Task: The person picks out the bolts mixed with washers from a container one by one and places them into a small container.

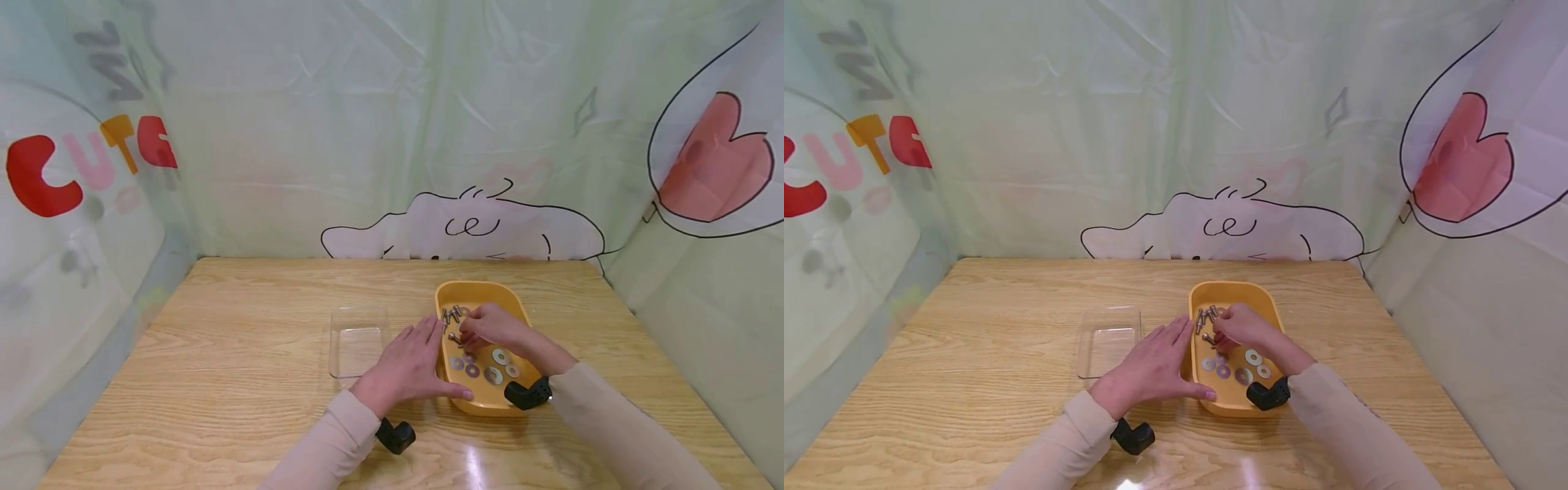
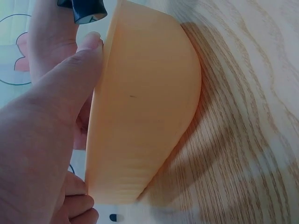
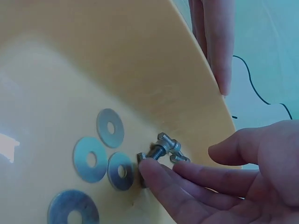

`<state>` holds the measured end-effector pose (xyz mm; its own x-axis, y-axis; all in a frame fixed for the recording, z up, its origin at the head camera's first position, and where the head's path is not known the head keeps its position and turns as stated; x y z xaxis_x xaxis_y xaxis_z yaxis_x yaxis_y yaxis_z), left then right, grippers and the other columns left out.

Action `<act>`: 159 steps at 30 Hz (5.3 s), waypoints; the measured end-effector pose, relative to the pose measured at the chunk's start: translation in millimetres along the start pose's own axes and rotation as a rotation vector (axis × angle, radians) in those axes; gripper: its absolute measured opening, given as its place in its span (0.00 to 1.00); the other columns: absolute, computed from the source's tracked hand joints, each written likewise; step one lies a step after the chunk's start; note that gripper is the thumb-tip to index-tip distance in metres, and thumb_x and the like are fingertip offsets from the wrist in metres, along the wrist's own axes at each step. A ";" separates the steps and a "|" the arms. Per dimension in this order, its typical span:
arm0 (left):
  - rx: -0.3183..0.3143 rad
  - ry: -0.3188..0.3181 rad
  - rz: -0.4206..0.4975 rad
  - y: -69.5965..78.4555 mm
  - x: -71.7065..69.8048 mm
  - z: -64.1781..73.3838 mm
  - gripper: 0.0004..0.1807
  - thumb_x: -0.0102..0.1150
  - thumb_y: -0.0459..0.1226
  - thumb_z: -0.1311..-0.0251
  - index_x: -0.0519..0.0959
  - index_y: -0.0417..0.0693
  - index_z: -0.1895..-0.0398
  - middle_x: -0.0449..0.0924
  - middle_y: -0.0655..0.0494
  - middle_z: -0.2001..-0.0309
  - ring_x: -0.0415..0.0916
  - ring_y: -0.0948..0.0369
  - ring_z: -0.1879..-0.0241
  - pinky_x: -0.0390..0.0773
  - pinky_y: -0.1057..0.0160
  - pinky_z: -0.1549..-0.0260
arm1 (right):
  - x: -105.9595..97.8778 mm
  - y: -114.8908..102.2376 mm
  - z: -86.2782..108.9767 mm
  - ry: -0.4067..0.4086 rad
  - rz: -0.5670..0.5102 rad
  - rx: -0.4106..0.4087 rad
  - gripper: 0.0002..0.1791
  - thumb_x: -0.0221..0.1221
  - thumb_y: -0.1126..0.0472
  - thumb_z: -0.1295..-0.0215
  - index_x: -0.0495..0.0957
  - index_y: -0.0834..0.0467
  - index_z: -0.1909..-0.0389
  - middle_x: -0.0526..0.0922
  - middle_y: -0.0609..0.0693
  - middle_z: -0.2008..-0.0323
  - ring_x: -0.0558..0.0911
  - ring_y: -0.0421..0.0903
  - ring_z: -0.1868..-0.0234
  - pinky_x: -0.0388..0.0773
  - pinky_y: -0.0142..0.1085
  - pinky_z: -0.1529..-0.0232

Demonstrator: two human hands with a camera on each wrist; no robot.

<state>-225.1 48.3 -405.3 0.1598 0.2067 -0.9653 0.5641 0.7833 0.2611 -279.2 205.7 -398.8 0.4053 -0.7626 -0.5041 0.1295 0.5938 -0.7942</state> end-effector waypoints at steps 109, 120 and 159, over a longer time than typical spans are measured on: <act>-0.064 0.062 0.010 -36.0 -37.0 24.9 0.69 0.55 0.77 0.55 0.47 0.39 0.21 0.46 0.44 0.21 0.48 0.52 0.22 0.56 0.54 0.24 | 0.4 -24.2 -12.1 -0.201 -0.415 -0.092 0.19 0.54 0.68 0.28 0.72 0.78 0.44 0.86 0.58 0.57 0.87 0.46 0.56 0.81 0.43 0.44; -0.140 0.087 0.049 -59.8 -42.3 41.0 0.69 0.59 0.75 0.55 0.46 0.40 0.21 0.44 0.44 0.20 0.48 0.50 0.22 0.56 0.51 0.24 | 9.7 -39.4 -13.6 -0.202 -0.391 -0.091 0.16 0.53 0.69 0.28 0.73 0.75 0.44 0.85 0.55 0.58 0.87 0.47 0.55 0.84 0.40 0.47; -0.312 0.099 0.148 -121.8 -24.7 80.8 0.71 0.64 0.73 0.56 0.47 0.35 0.22 0.43 0.38 0.21 0.47 0.46 0.22 0.53 0.47 0.24 | 78.8 -88.3 -43.5 -0.268 -0.298 -0.137 0.11 0.56 0.71 0.30 0.78 0.72 0.51 0.82 0.69 0.53 0.87 0.47 0.61 0.82 0.49 0.47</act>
<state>-232.3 -99.6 -412.6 0.1334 0.3754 -0.9172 0.2638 0.8786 0.3980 -298.1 82.1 -383.2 0.5919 -0.7912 -0.1538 0.1627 0.3042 -0.9386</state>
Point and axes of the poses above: each hand's wrist, its own z-axis away from the middle knuckle, its own x-axis out of the palm, y = z × x, the point moved 5 cm from there along -z, towards the middle knuckle
